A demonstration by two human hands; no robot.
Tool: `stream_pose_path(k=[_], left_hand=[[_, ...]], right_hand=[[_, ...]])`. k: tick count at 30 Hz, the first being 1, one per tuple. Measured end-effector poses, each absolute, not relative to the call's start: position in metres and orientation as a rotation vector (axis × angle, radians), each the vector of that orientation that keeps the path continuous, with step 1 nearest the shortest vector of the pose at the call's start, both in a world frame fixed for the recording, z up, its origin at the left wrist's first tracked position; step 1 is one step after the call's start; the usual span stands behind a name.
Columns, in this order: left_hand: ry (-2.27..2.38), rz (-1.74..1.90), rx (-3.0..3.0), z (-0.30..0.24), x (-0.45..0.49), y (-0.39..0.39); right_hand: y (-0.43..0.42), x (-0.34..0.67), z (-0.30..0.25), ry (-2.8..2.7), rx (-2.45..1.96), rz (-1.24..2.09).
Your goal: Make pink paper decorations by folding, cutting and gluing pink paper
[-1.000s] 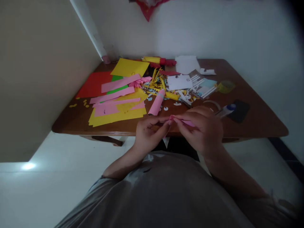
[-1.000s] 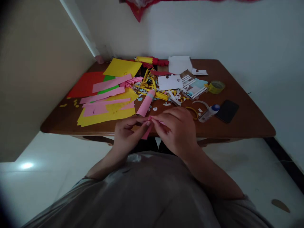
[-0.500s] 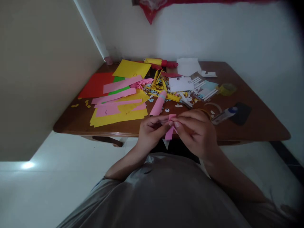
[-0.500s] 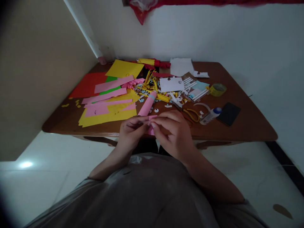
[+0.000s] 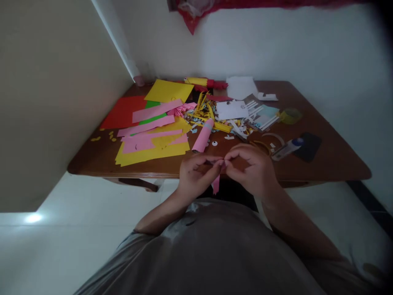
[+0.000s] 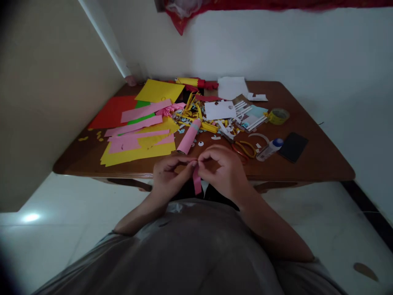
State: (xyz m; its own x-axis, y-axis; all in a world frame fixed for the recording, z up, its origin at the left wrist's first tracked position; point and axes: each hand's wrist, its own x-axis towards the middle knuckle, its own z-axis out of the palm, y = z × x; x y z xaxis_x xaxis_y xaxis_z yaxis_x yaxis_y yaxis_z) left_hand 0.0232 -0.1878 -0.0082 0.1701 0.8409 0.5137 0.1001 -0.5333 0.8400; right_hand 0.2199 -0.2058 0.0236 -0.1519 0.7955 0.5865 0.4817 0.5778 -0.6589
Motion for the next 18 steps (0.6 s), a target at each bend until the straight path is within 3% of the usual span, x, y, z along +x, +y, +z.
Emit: stream_pose_path(k=[8, 18], left_hand=[[0.849, 1.487, 2.169, -0.005, 0.017, -0.191], [0.927, 1.469, 2.196, -0.013, 0.016, -0.192]], right_hand=[[-0.21, 0.219, 0.025, -1.809, -1.032, 0.333], [-0.209, 0.233, 0.02, -1.818, -1.098, 0.429]])
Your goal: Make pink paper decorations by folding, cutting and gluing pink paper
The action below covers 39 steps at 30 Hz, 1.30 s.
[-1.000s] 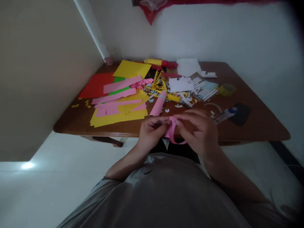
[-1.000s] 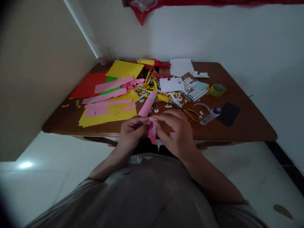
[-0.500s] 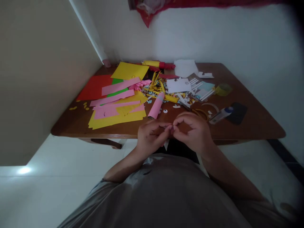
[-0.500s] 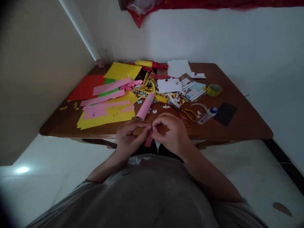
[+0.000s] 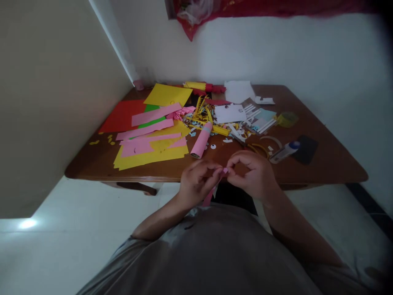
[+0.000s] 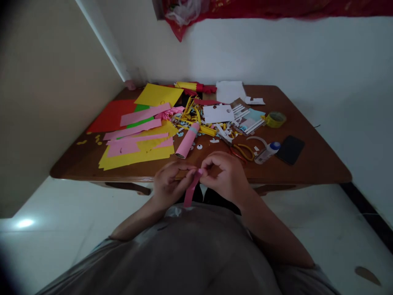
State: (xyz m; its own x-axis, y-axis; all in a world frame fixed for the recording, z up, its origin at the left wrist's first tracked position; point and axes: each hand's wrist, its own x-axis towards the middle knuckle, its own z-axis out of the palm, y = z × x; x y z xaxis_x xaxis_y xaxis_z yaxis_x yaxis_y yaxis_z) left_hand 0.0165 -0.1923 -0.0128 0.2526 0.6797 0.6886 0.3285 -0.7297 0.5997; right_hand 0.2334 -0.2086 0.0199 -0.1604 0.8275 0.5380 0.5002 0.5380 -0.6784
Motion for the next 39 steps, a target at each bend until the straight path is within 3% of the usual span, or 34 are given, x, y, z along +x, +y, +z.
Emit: stream_pose_path(k=[9, 18, 25, 31, 39], left_hand=[[0.922, 1.612, 2.126, -0.021, 0.012, -0.193], [0.859, 1.57, 2.217, -0.019, 0.015, -0.193], [0.918, 1.539, 2.234, -0.022, 0.013, -0.193], [1.101, 1.612, 2.111, -0.024, 0.004, -0.19], [0.915, 1.216, 1.627, -0.038, 0.024, -0.192]], right_hand=[[-0.213, 0.234, 0.009, -1.708, -1.097, 0.587], [-0.214, 0.227, 0.013, -1.93, -1.001, 0.395], [-0.215, 0.223, 0.012, -1.983, -1.01, 0.47], [-0.218, 0.232, 0.016, -1.761, -1.157, 0.403], [-0.216, 0.22, 0.0, -1.476, -1.348, 0.489]])
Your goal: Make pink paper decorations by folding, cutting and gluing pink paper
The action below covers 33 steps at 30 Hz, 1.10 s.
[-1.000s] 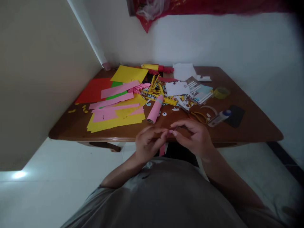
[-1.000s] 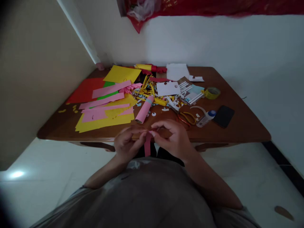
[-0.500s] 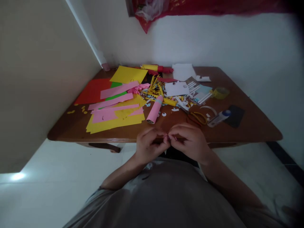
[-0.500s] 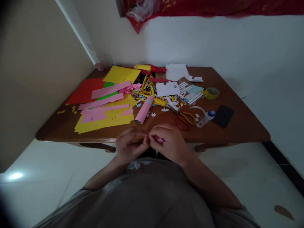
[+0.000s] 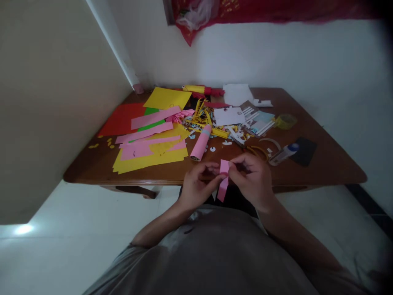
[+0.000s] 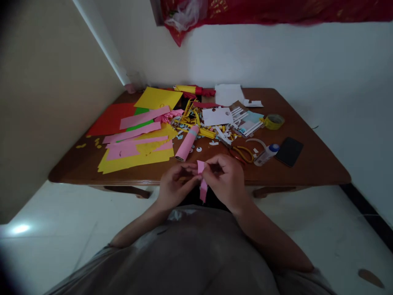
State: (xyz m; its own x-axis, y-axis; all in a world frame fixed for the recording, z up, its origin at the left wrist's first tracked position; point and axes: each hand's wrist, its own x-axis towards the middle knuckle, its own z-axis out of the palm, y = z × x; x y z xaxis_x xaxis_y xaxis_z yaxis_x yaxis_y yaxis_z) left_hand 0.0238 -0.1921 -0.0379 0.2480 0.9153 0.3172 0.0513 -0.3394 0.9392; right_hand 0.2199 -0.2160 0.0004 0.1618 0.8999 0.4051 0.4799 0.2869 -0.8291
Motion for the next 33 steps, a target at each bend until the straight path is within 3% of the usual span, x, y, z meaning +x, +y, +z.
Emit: stream_pose_path(k=[3, 9, 21, 29, 33], left_hand=[[0.846, 1.187, 1.408, -0.045, 0.03, -0.188], [0.94, 1.401, 1.41, -0.05, 0.029, -0.18], [0.906, 1.205, 2.051, -0.057, 0.024, -0.185], [0.796, 1.013, 1.629, -0.064, 0.019, -0.175], [0.964, 0.7, 1.878, -0.048, -0.007, -0.154]], right_hand=[[-0.215, 0.22, -0.007, -1.398, -1.293, 0.651], [-0.211, 0.228, -0.016, -1.352, -1.244, 1.291], [-0.204, 0.228, -0.025, -1.353, -1.395, 1.026], [-0.199, 0.249, -0.027, -1.315, -1.323, 1.162], [-0.191, 0.276, -0.03, -1.104, -1.415, 1.379]])
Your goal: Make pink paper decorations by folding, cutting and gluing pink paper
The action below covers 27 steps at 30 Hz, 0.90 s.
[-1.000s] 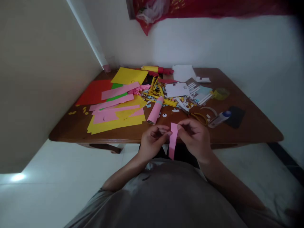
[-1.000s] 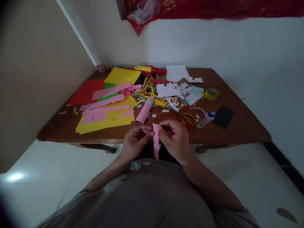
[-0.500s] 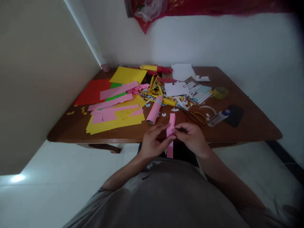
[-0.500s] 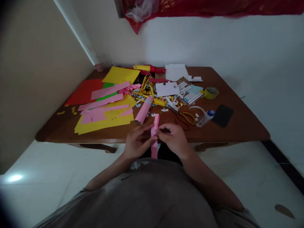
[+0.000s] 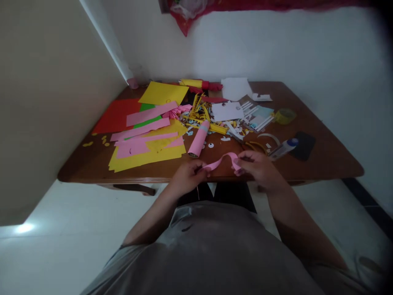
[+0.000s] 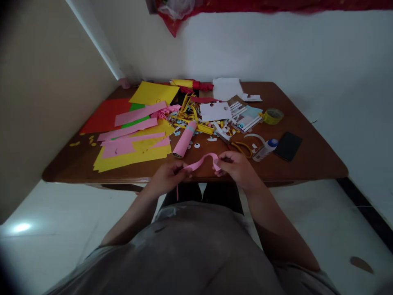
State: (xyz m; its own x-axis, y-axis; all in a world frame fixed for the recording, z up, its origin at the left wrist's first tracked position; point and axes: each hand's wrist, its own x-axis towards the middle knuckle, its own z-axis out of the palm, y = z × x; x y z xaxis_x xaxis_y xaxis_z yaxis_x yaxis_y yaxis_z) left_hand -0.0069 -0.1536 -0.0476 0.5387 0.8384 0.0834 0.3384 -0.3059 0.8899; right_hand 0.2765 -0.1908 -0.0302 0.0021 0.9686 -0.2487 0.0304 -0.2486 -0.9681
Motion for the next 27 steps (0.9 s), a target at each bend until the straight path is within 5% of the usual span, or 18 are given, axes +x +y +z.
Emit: stream_pose_path(k=[9, 20, 27], left_hand=[[1.631, 0.349, 2.591, -0.028, -0.012, -0.145], [1.244, 0.203, 2.829, -0.058, 0.025, -0.173], [1.202, 0.475, 2.832, -0.079, 0.03, -0.167]], right_hand=[[-0.175, 0.3, -0.05, -1.208, -1.574, 1.393], [-0.175, 0.299, -0.062, -1.252, -1.628, 1.302], [-0.177, 0.299, -0.062, -1.249, -1.75, 1.184]])
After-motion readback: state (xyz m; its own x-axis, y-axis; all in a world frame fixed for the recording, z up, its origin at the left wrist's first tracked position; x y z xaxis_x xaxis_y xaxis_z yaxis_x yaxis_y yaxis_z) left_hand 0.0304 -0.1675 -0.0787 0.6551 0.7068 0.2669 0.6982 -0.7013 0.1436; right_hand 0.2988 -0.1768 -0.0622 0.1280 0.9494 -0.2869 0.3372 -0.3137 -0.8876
